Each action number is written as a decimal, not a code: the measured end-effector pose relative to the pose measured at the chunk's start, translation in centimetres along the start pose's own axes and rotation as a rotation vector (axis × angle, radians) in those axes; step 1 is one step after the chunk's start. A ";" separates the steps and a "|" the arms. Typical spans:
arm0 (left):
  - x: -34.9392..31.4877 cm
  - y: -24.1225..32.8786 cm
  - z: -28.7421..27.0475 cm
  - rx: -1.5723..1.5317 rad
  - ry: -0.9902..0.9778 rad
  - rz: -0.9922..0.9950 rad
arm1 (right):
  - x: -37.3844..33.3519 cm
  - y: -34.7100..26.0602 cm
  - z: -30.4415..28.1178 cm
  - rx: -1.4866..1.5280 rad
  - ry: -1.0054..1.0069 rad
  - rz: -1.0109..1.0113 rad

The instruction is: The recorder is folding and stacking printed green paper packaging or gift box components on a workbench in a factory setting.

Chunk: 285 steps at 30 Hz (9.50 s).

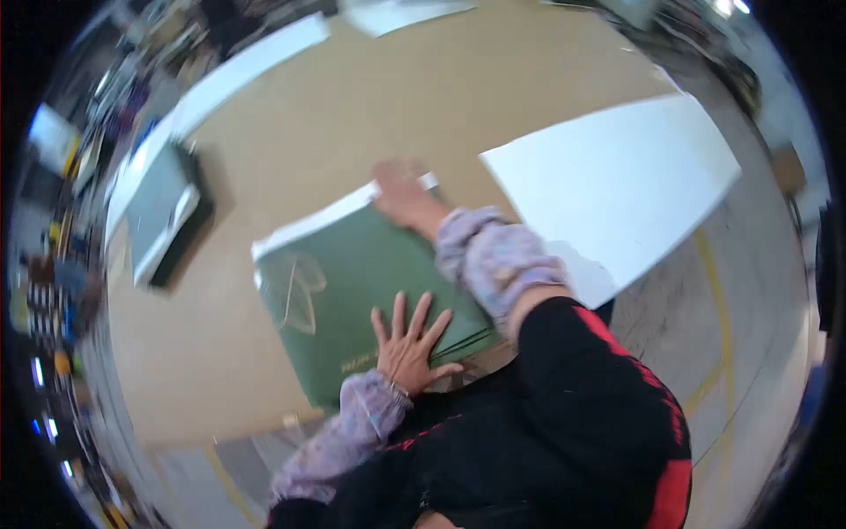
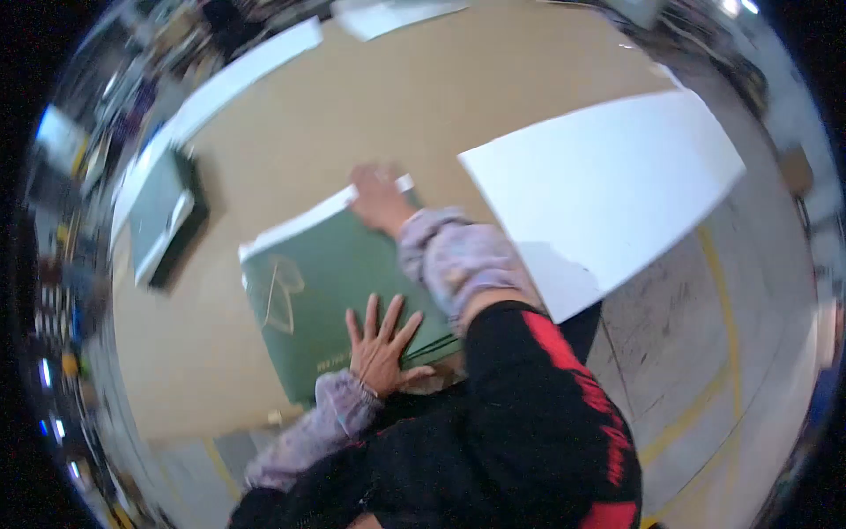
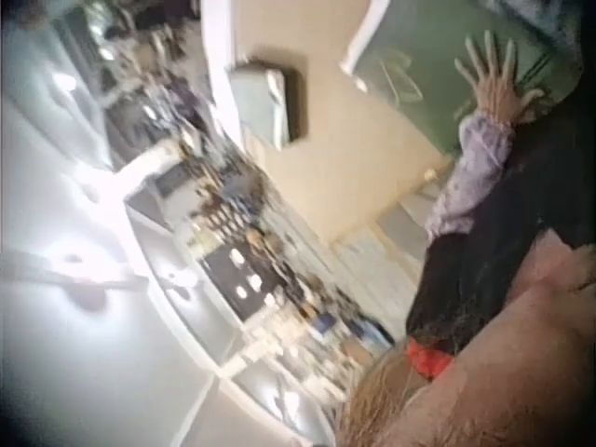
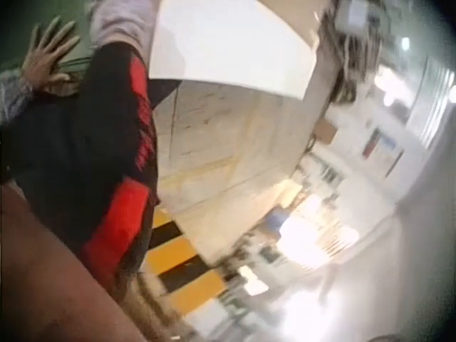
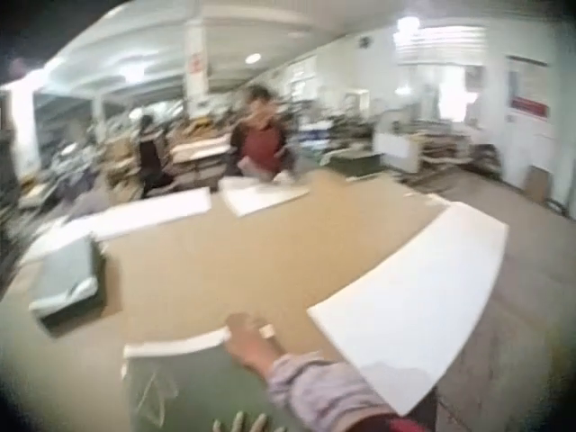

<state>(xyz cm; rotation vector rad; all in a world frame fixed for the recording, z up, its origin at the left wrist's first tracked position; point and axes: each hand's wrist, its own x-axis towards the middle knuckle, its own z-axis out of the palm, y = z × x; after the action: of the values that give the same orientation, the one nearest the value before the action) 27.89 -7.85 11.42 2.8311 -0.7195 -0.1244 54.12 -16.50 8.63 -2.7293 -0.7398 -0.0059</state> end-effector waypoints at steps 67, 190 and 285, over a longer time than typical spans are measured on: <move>-10.0 -6.4 -4.2 -1.688 1.262 -0.742 | -20.5 -17.0 -6.1 0.417 0.209 -0.646; 1.5 -10.2 -0.7 -0.109 -0.097 -0.231 | -21.7 -10.5 0.0 2.166 0.057 0.675; -8.3 1.7 -4.0 -2.294 0.451 -0.713 | -22.6 -8.8 -2.4 0.381 0.166 -0.490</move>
<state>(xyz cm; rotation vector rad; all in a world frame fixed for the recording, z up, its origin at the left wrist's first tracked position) 20.38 -4.59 15.95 0.6320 0.4865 -0.1918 30.43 -21.14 11.58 -2.1085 -1.1985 -0.1794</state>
